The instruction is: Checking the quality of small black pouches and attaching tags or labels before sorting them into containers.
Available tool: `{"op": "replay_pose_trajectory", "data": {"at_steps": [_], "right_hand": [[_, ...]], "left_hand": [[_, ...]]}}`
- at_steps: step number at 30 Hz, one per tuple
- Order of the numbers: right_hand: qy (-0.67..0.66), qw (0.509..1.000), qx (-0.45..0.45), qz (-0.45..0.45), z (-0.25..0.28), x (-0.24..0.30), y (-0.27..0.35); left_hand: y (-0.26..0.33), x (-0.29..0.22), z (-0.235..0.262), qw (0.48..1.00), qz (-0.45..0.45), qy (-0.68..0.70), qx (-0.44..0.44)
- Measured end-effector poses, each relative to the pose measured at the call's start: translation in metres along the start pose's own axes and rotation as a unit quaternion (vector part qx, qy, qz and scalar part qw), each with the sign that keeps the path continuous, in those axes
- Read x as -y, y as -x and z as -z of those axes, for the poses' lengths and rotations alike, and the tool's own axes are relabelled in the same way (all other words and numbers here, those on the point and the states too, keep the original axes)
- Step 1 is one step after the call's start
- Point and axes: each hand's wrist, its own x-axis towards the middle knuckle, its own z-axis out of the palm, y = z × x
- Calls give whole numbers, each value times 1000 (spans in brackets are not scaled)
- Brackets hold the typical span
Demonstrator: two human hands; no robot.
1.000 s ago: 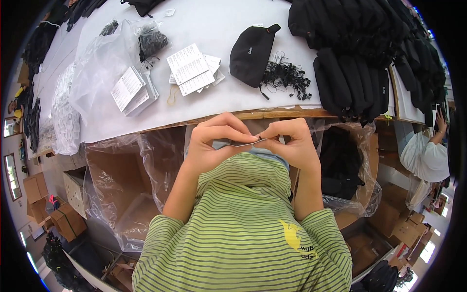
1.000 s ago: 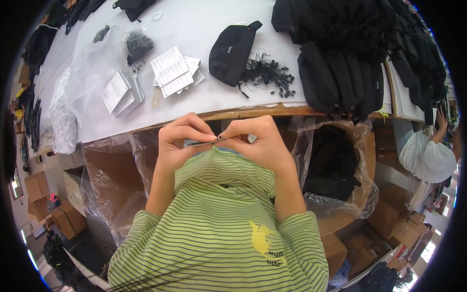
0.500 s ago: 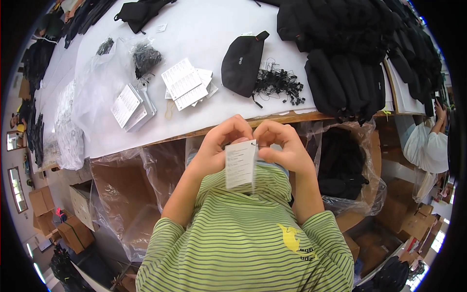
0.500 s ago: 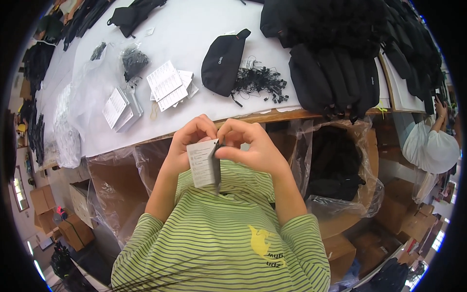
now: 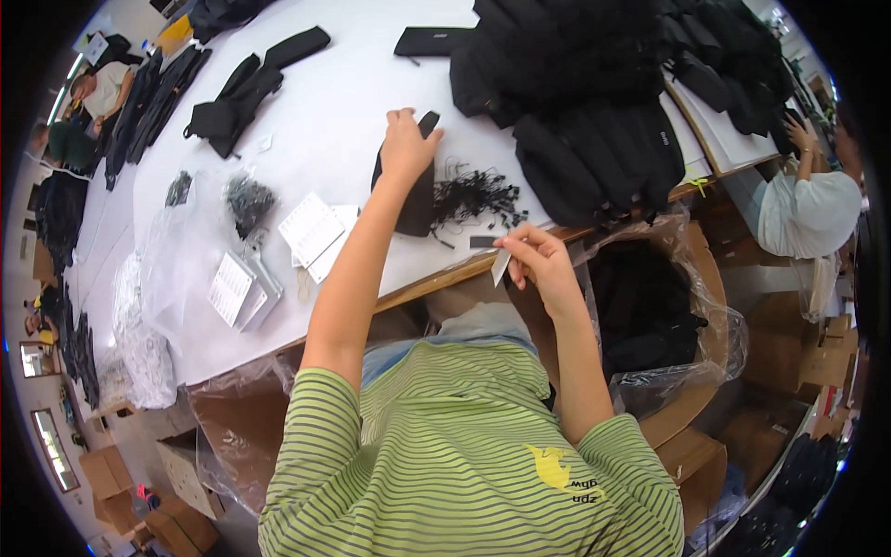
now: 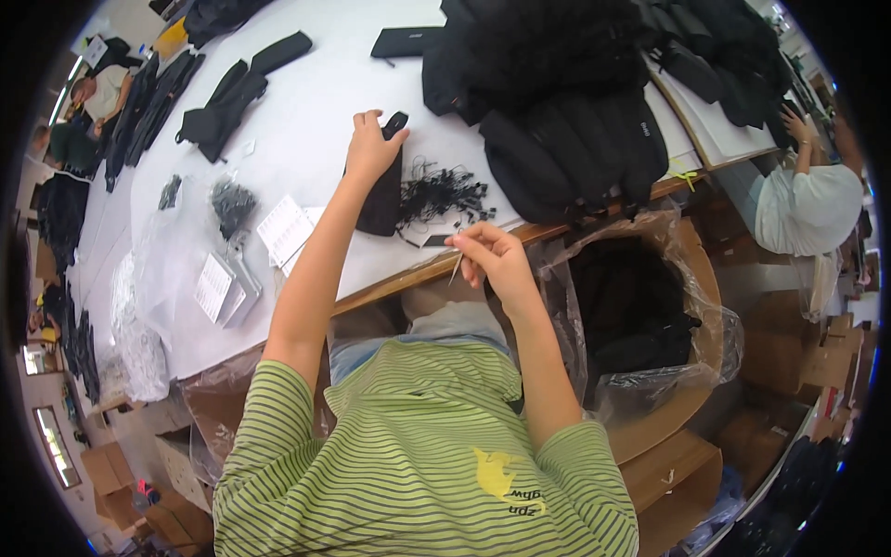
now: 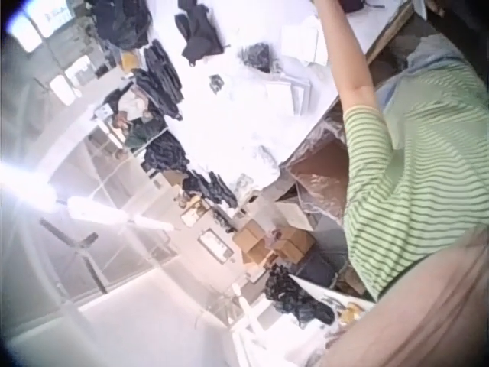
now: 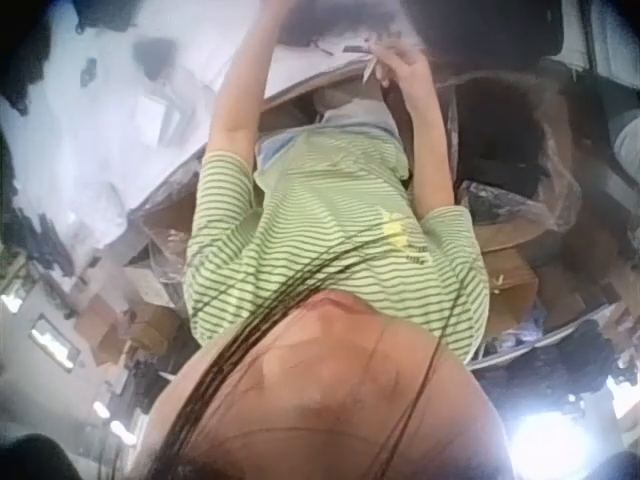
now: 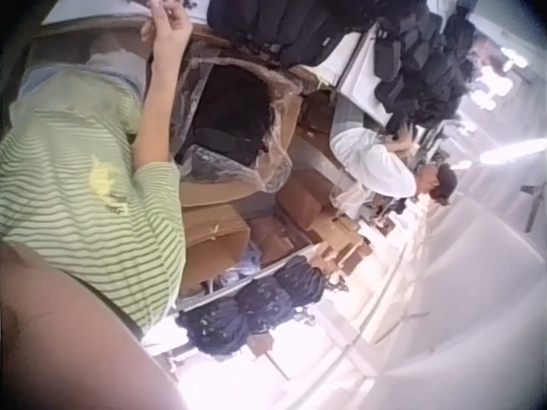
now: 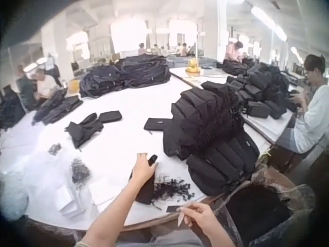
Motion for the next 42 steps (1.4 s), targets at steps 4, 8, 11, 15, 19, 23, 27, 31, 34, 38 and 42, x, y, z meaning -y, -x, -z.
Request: {"op": "replay_pose_trajectory", "data": {"at_steps": [4, 8, 11, 15, 19, 23, 27, 31, 34, 38, 42], "right_hand": [[-24, 1000, 7, -7, 10, -6, 14], [-33, 998, -49, 22, 5, 2, 24], [41, 997, -57, 43, -1, 9, 24], [166, 975, -114, 96, -29, 8, 21], [301, 946, -25, 120, -60, 18, 26], [367, 914, 46, 167, -71, 13, 28], [369, 912, 120, 133, -74, 5, 29], [392, 899, 101, 169, -82, -1, 30], [411, 883, 90, 206, -83, -4, 30], [462, 856, 105, 206, -88, -5, 28], [440, 857, 92, 253, -93, -15, 25]], "left_hand": [[-20, 2, 1, 996, -14, -63, 61], [0, -27, 27, 986, -51, 132, 84], [52, -62, 74, 952, -129, 250, 119], [120, -67, 113, 937, -119, 311, 108], [173, -62, 135, 961, 50, 273, 18], [195, -51, 150, 940, 153, 291, 92], [202, -45, 158, 894, 232, 370, 97], [206, -37, 162, 896, 235, 364, 98], [205, -43, 166, 870, 276, 390, 124], [204, -30, 174, 902, 199, 356, 144], [204, -38, 176, 925, 177, 321, 102]]}}
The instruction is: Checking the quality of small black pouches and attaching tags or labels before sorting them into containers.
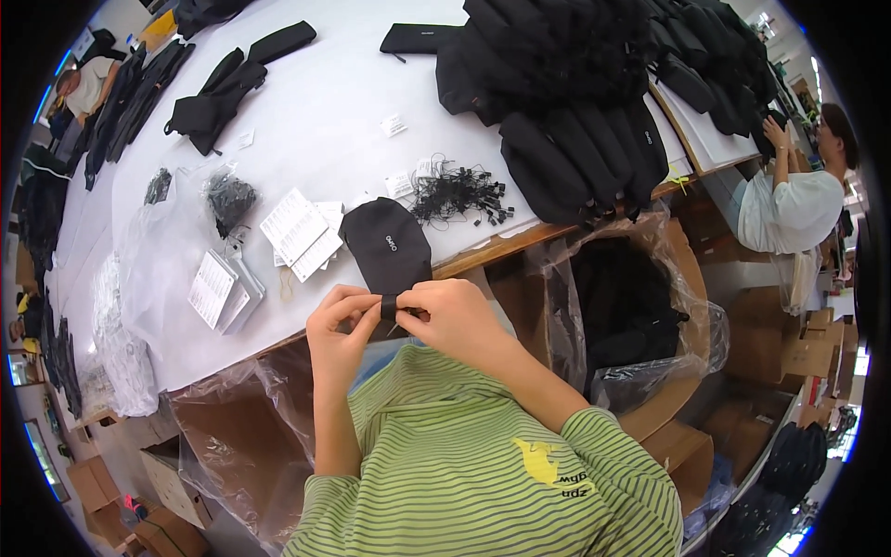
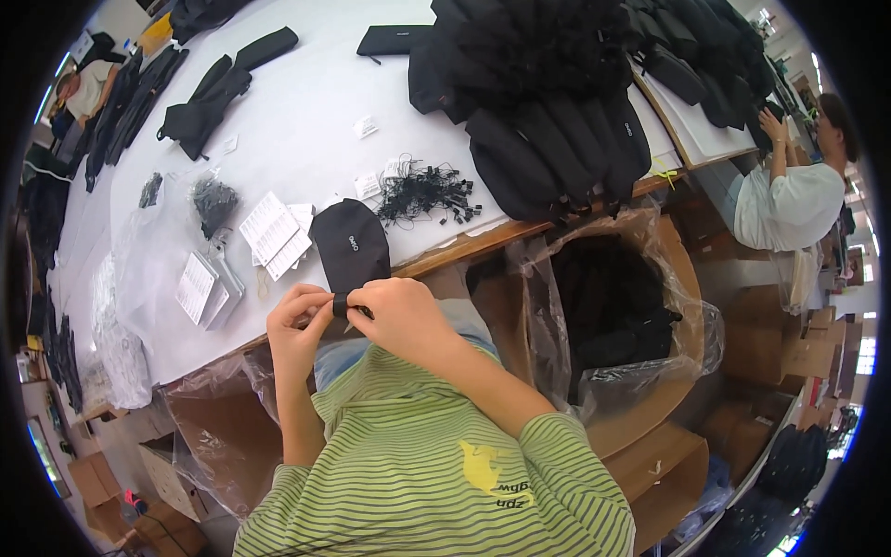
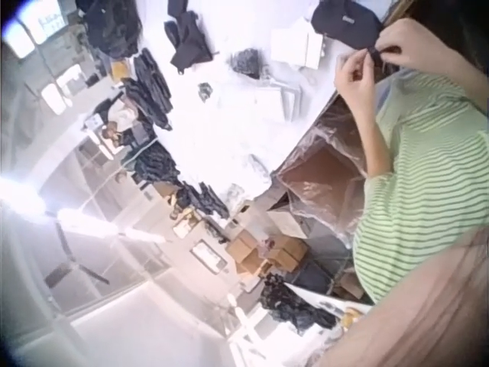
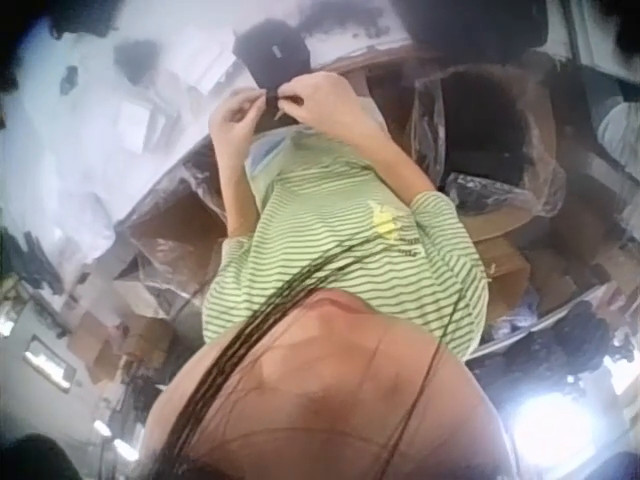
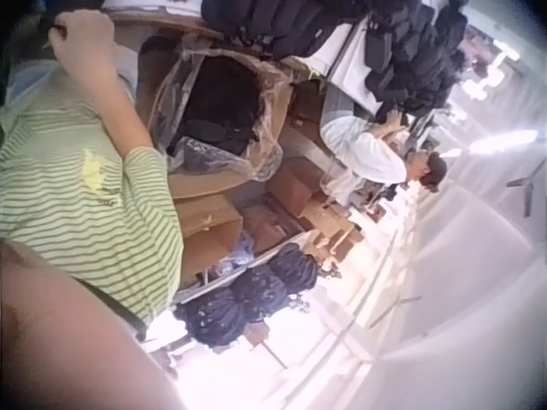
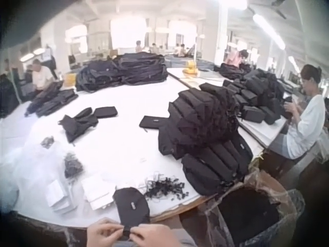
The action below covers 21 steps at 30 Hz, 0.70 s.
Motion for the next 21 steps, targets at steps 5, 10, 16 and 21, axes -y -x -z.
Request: {"op": "replay_pose_trajectory", "data": {"at_steps": [5, 10, 16, 21], "right_hand": [[-150, 972, 44, -176, 11, 10, -5], [-461, 867, 19, -185, 19, -2, 1], [-527, 824, 28, -204, 28, 3, -1], [-539, 803, 42, -249, 19, 1, 3]], "left_hand": [[0, 5, 1, 986, -22, 142, -87], [1, -9, 1, 948, 4, 318, -30], [3, 0, -1, 880, 58, 470, 47], [4, -15, -10, 935, 127, 327, -46]]}}
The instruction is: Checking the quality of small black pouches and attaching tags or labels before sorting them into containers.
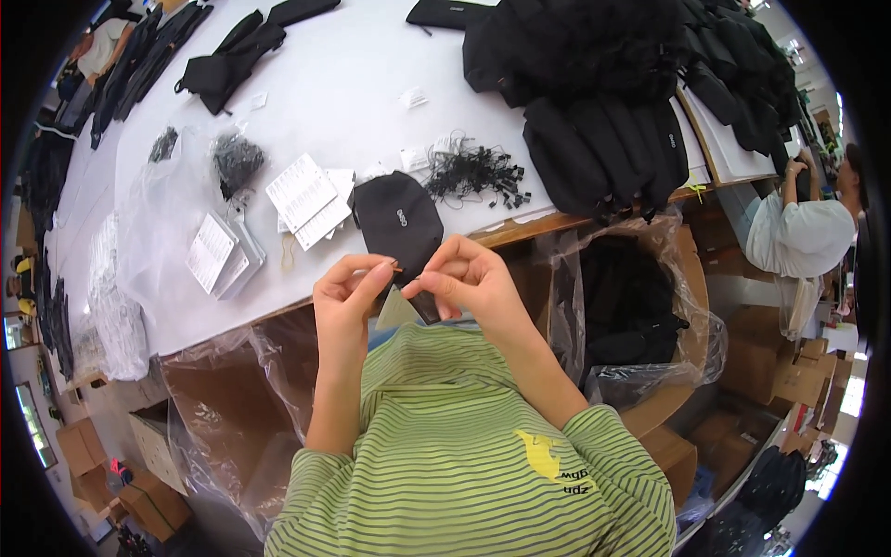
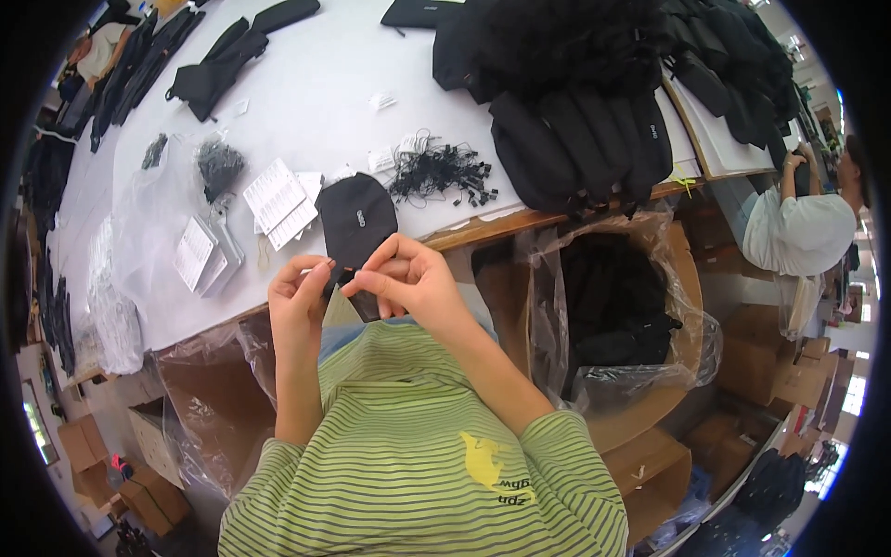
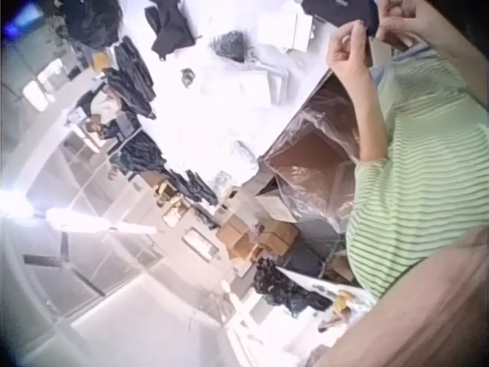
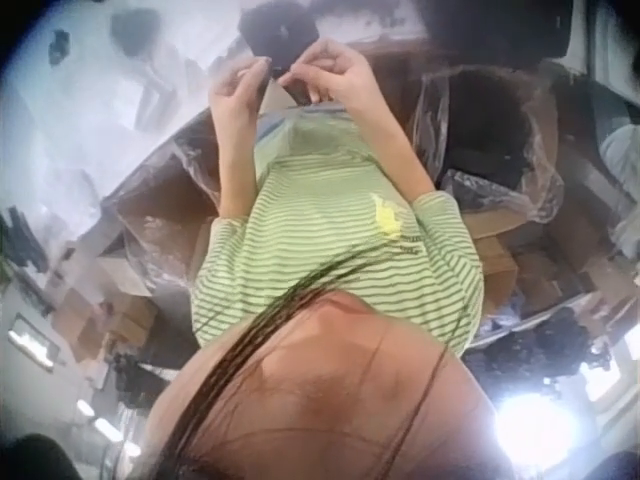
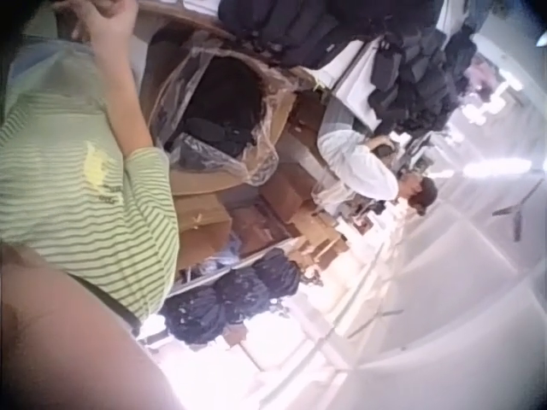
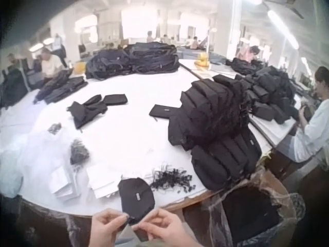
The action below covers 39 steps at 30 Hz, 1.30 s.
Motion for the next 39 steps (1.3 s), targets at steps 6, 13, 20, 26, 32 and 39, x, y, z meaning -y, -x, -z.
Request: {"op": "replay_pose_trajectory", "data": {"at_steps": [6, 13, 20, 26, 32, 39], "right_hand": [[-51, 997, -49, 4, 1, -2, -2], [-27, 998, -61, 6, 4, -6, -2], [-14, 996, -88, 20, 1, -8, -1], [-25, 997, -75, 18, 0, -6, -2], [-4, 997, -75, 12, -2, -7, -1], [-2, 998, -68, 14, 0, -9, -1]], "left_hand": [[-4, 3, -11, 995, -101, -10, 3], [2, 1, -8, 990, -52, -129, 20], [5, 2, -6, 984, -63, -168, 14], [2, 9, -6, 988, -118, -92, 28], [6, 1, -8, 984, -69, -160, 39], [7, 0, -7, 983, -58, -171, 27]]}}
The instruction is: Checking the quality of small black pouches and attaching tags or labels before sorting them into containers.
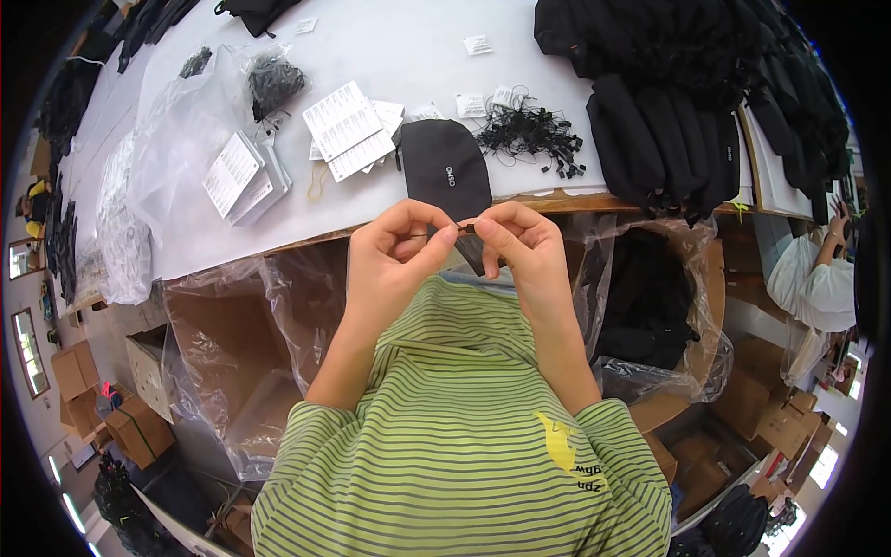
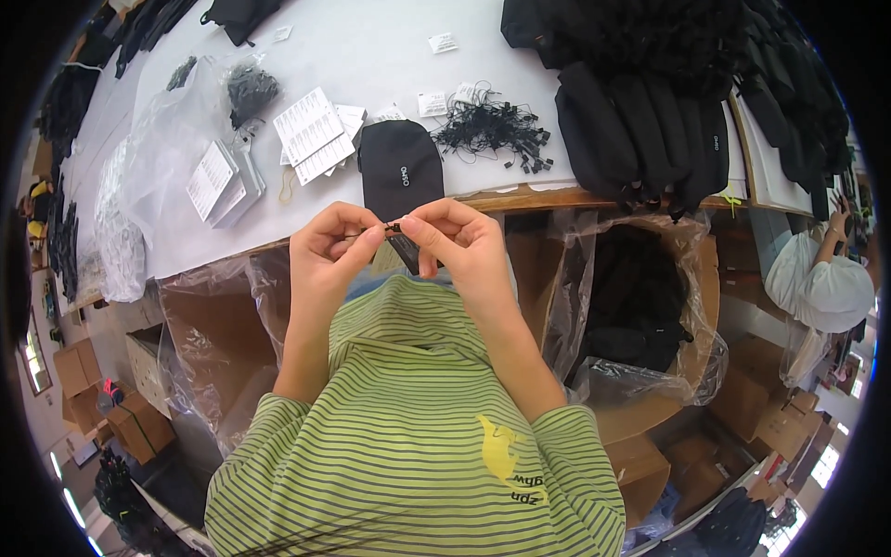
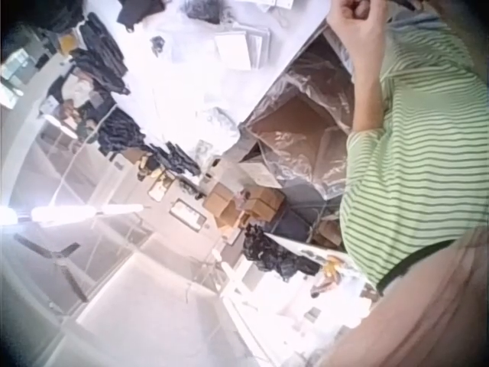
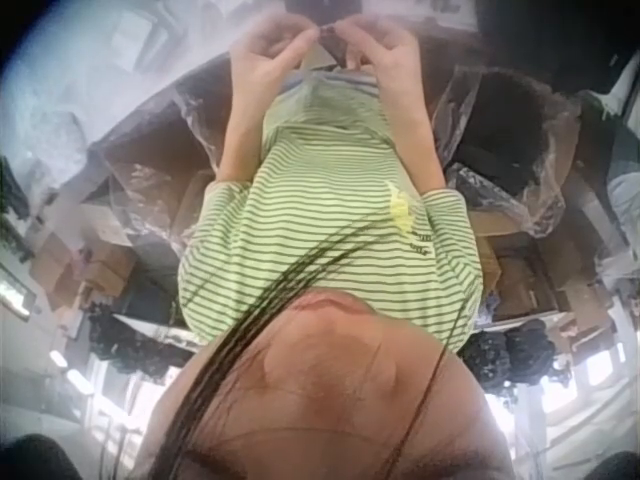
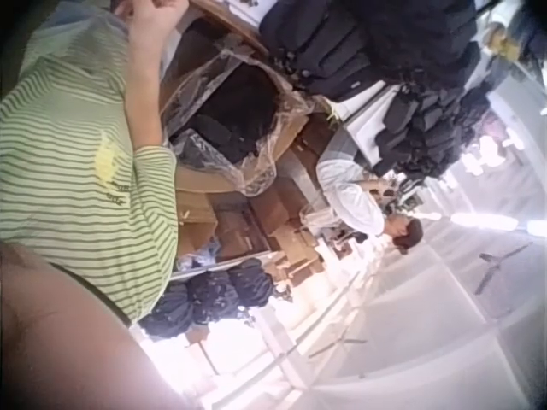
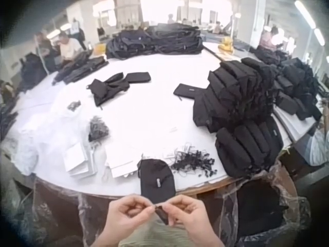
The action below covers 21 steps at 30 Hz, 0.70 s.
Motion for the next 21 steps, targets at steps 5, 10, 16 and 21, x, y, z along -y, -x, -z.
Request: {"op": "replay_pose_trajectory", "data": {"at_steps": [5, 10, 16, 21], "right_hand": [[60, 998, -5, -3, -2, 6, 2], [124, 992, -10, 21, -4, 7, 2], [237, 968, 33, 71, 1, 14, -22], [570, 799, 53, 181, -10, -2, -71]], "left_hand": [[-1, 3, 2, 1000, 1, -3, 13], [-3, -2, 2, 997, -3, -70, 30], [6, 10, 1, 992, -21, -117, 39], [16, 15, -10, 954, -93, -251, 133]]}}
